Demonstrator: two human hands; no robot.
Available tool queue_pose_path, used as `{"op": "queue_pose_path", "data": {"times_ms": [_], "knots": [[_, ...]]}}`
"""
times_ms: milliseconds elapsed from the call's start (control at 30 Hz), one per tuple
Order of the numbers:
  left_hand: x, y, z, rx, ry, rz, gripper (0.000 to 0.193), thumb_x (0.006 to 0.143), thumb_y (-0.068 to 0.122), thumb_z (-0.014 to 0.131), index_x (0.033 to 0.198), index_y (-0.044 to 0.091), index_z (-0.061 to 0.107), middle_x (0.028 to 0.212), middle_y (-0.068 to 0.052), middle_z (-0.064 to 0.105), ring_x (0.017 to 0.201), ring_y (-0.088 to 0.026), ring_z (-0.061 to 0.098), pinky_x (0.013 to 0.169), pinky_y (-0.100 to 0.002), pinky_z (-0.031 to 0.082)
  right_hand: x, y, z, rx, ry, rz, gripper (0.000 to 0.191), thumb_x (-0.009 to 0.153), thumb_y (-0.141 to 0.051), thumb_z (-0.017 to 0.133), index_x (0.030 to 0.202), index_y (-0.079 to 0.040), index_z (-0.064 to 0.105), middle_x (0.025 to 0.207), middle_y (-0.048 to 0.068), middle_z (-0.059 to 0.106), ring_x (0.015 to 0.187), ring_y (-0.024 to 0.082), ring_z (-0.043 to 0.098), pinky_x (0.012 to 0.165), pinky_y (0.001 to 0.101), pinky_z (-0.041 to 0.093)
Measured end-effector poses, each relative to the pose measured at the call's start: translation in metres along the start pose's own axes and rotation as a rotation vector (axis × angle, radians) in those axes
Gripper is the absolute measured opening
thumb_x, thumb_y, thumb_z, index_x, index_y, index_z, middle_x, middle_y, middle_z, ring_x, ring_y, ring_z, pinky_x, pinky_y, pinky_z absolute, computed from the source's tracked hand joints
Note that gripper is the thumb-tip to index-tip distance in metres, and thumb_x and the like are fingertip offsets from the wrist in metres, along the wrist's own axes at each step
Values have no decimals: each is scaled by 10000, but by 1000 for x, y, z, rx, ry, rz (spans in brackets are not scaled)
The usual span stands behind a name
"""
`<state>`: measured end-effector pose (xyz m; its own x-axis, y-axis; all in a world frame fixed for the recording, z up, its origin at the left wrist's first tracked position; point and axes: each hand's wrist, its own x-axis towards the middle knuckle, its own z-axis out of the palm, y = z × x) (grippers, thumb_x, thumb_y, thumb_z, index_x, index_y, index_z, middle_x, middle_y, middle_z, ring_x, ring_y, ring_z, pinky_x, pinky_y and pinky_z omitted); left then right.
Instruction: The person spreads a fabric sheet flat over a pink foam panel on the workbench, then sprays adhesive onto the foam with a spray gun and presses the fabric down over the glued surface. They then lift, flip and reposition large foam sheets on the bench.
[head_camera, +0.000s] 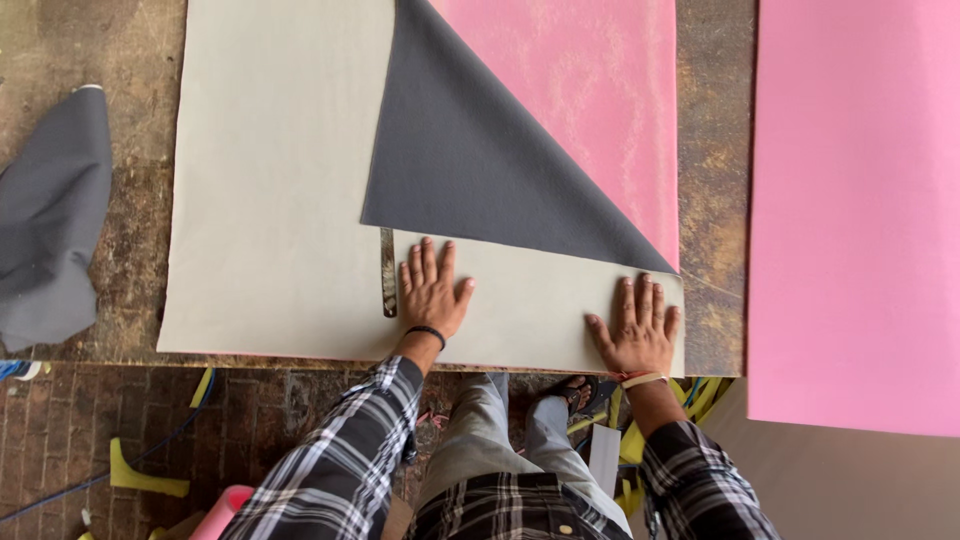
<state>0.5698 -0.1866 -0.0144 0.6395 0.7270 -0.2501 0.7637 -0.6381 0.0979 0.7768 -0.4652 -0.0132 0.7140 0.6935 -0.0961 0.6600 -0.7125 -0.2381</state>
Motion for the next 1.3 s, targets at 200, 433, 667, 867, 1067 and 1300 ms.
{"op": "queue_pose_path", "data": {"times_ms": [200, 433, 667, 867, 1067, 1300], "knots": [[53, 19, -20, 6, -24, 189, 706, 1001, 632, 379, 1563, 206, 363, 1637, -209, 224, 1532, -395, 150, 1248, -557, 31, 1, 4, 6, -44, -63, 42, 922, 923, -751, 351, 1633, -184, 193, 1707, 116, 110, 1567, 308, 77, 1219, 583, 34], [64, 21, -37, -97, -264, 280, 610, 1039, 619, 400, 1367, 148, 608, 1394, -155, 617, 1366, -344, 503, 1214, -575, 263, -4, -18, 7, 17, -136, 278, 923, 903, -736, 402, 1638, -236, 153, 1722, 86, 44, 1581, 289, -1, 1214, 576, 25], [99, 84, -11, -238, -229, 557, 514, 1039, 509, 477, 1308, 104, 647, 1272, -167, 697, 1150, -380, 657, 1011, -519, 509, -17, -50, -2, 59, -198, 463, 975, 866, -730, 525, 1633, -270, 139, 1716, 116, 14, 1579, 302, -19, 1221, 563, 50], [134, 183, 9, 266, 162, 1015, 459, 1043, 421, 550, 1311, 62, 649, 1353, -213, 635, 1215, -405, 597, 1032, -547, 464, -26, -52, -22, 63, -275, 487, 979, 850, -665, 614, 1627, -310, 136, 1713, 112, 7, 1578, 300, -4, 1241, 547, 53], [157, 242, -17, -289, -177, 943, 706, 968, 492, 511, 1607, 261, 318, 1548, -236, 422, 1359, -461, 402, 1115, -544, 335, -7, -78, -18, 140, -158, 396, 916, 816, -544, 678, 1591, -244, 293, 1691, 135, 163, 1566, 324, 115, 1235, 557, 103], [196, 276, -15, -393, -176, 984, 518, 971, 404, 634, 1443, 206, 551, 1575, -211, 437, 1443, -387, 400, 1159, -480, 359, 106, -39, -17, -33, -150, 116, 887, 914, -708, 470, 1584, -150, 309, 1659, 141, 235, 1550, 310, 163, 1226, 588, 71]]}}
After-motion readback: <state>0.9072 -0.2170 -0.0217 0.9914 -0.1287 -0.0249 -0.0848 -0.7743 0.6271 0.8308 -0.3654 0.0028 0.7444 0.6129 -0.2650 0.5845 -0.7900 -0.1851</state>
